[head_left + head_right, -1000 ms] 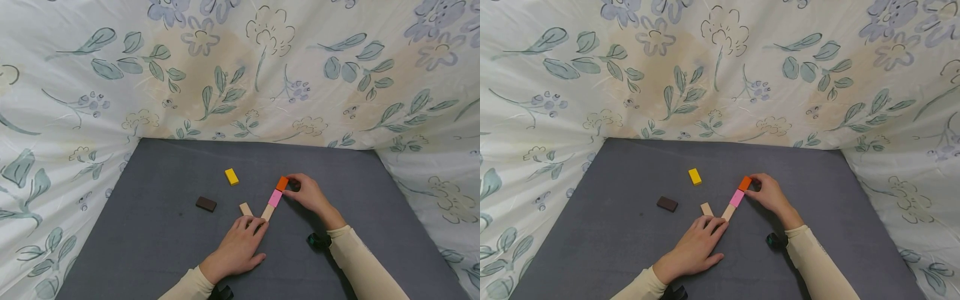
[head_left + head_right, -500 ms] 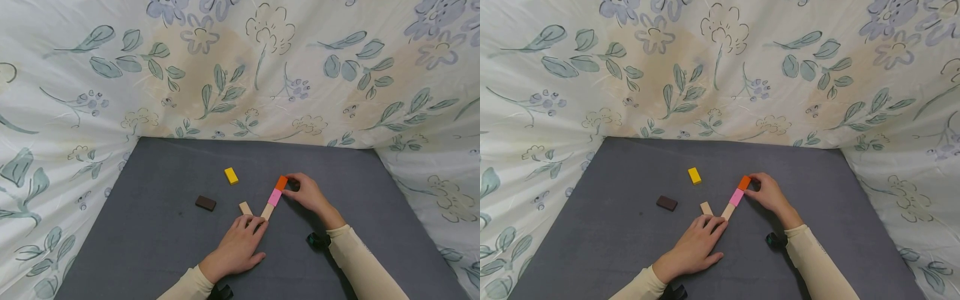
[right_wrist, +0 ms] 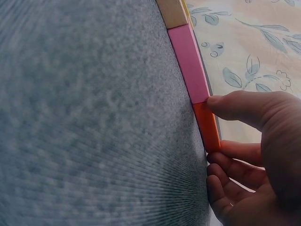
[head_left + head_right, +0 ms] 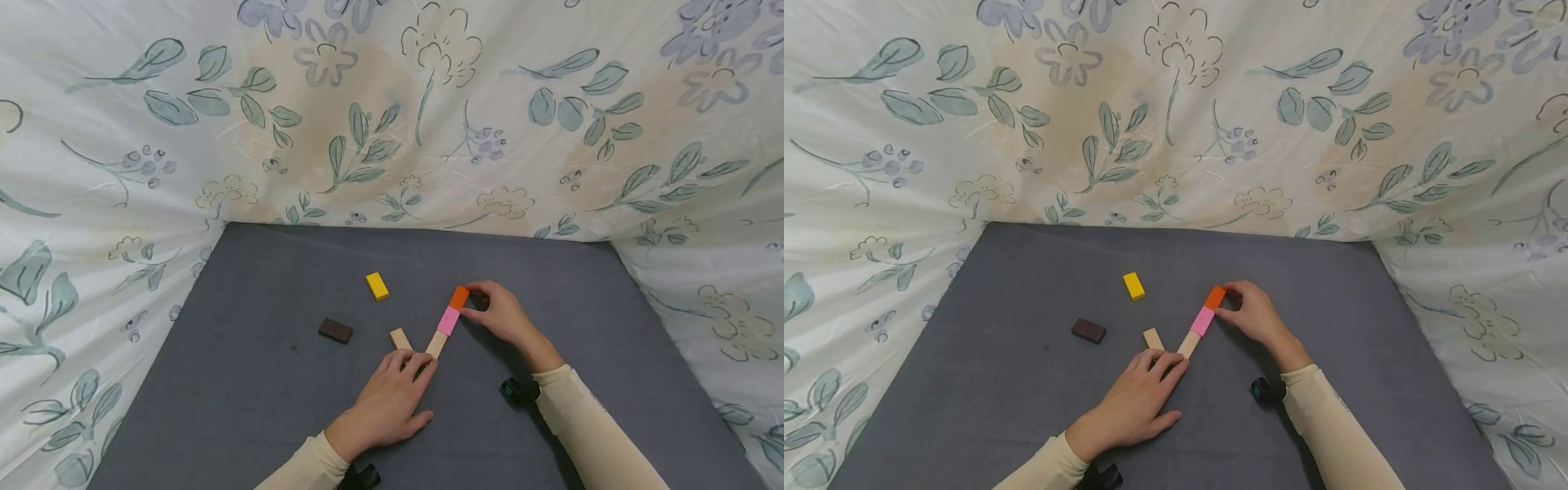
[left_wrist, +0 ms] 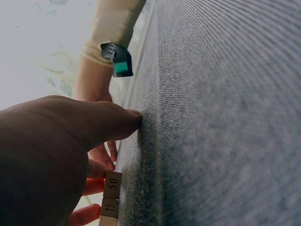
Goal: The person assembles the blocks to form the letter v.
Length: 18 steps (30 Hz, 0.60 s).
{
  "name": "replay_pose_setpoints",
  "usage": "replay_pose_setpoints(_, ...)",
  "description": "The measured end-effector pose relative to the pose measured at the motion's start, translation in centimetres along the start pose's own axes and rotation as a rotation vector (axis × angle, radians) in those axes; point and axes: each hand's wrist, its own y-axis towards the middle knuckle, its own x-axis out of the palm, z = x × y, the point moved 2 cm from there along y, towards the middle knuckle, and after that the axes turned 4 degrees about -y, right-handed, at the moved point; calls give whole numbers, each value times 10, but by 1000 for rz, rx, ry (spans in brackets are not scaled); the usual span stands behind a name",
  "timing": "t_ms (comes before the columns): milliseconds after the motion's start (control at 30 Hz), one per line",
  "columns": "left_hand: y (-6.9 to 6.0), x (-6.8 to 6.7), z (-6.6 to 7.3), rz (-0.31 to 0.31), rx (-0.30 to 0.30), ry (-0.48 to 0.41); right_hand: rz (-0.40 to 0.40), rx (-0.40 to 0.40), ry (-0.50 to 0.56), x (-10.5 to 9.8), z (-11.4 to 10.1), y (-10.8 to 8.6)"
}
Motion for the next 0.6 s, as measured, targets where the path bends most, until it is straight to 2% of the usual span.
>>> replay_pose_setpoints(600,-2,0,0,13,9,7,15,-15,22,-2,0,0)
